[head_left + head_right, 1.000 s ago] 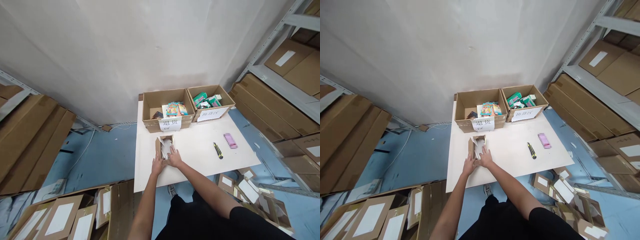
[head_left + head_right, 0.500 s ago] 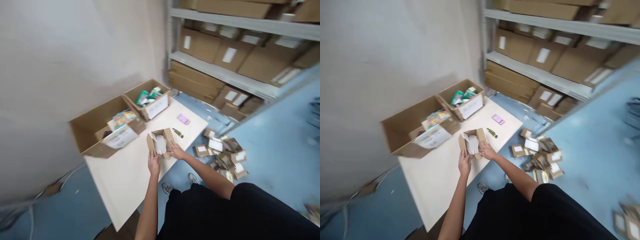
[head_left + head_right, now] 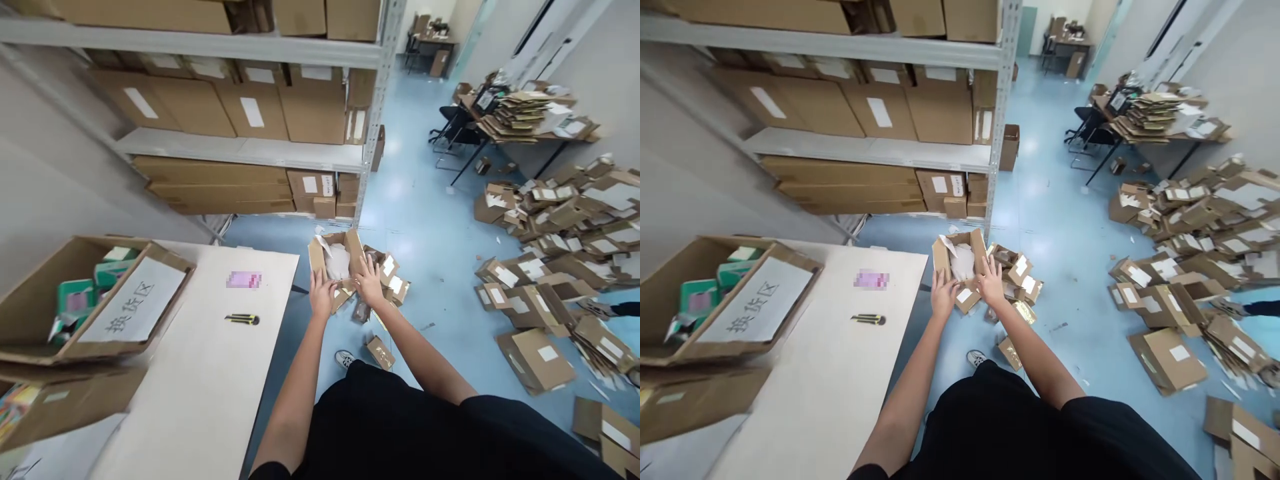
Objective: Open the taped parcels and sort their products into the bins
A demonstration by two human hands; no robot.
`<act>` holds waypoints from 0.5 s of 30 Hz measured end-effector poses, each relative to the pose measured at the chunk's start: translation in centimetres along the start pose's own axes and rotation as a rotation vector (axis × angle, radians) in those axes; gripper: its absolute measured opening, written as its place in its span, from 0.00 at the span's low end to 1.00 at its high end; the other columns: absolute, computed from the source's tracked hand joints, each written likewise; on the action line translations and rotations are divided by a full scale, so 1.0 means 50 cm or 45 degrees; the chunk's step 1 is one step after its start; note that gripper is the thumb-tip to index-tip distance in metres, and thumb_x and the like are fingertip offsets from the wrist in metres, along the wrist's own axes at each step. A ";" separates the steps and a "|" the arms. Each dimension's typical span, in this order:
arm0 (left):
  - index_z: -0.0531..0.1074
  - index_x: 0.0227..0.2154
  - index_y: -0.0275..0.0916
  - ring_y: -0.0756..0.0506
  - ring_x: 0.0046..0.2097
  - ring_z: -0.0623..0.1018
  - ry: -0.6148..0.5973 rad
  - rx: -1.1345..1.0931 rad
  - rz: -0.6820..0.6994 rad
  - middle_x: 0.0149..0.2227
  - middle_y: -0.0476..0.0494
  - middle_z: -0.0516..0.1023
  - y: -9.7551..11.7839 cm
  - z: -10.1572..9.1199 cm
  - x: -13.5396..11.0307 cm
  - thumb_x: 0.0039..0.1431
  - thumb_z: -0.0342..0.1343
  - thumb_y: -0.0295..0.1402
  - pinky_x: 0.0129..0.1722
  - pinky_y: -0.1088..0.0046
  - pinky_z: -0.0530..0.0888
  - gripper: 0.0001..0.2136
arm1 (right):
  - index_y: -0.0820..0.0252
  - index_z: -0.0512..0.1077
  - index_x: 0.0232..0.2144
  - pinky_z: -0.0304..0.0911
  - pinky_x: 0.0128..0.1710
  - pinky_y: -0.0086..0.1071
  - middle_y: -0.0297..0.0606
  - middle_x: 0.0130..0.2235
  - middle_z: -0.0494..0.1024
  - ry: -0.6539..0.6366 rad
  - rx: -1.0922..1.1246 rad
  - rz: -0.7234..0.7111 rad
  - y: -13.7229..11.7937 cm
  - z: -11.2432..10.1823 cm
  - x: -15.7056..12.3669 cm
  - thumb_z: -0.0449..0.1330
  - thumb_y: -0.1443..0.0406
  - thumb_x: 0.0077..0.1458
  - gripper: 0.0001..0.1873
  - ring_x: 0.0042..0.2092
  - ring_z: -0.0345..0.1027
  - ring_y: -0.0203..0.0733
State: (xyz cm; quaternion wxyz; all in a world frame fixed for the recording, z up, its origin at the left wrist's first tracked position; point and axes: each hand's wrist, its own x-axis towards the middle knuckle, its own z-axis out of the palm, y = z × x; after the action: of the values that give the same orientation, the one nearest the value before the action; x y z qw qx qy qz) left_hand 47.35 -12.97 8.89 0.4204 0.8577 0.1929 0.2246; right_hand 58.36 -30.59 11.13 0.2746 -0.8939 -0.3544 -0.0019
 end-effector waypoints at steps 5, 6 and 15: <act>0.78 0.56 0.46 0.33 0.77 0.50 -0.034 -0.090 0.100 0.73 0.43 0.63 0.077 0.064 0.052 0.63 0.61 0.33 0.75 0.42 0.54 0.18 | 0.56 0.76 0.57 0.41 0.70 0.72 0.46 0.76 0.54 0.153 -0.003 0.213 0.125 -0.049 0.022 0.60 0.68 0.60 0.23 0.77 0.31 0.68; 0.78 0.57 0.46 0.33 0.77 0.51 -0.020 -0.079 0.092 0.73 0.43 0.63 0.074 0.057 0.046 0.64 0.60 0.34 0.75 0.43 0.54 0.18 | 0.57 0.75 0.59 0.42 0.70 0.70 0.47 0.76 0.54 0.167 0.028 0.207 0.130 -0.043 0.027 0.60 0.68 0.59 0.25 0.77 0.33 0.68; 0.76 0.58 0.44 0.34 0.73 0.61 0.344 0.290 -0.287 0.72 0.38 0.64 -0.084 -0.192 -0.161 0.66 0.56 0.34 0.74 0.46 0.60 0.19 | 0.61 0.75 0.59 0.50 0.73 0.58 0.50 0.73 0.59 -0.178 0.350 -0.291 -0.143 0.157 0.068 0.58 0.70 0.61 0.25 0.75 0.44 0.61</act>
State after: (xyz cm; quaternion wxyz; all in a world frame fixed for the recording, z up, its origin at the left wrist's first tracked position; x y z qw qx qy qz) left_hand 34.86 -8.65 8.96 0.3136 0.8347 0.3665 0.2656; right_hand 54.86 -20.31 8.64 0.3667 -0.7999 -0.4687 0.0773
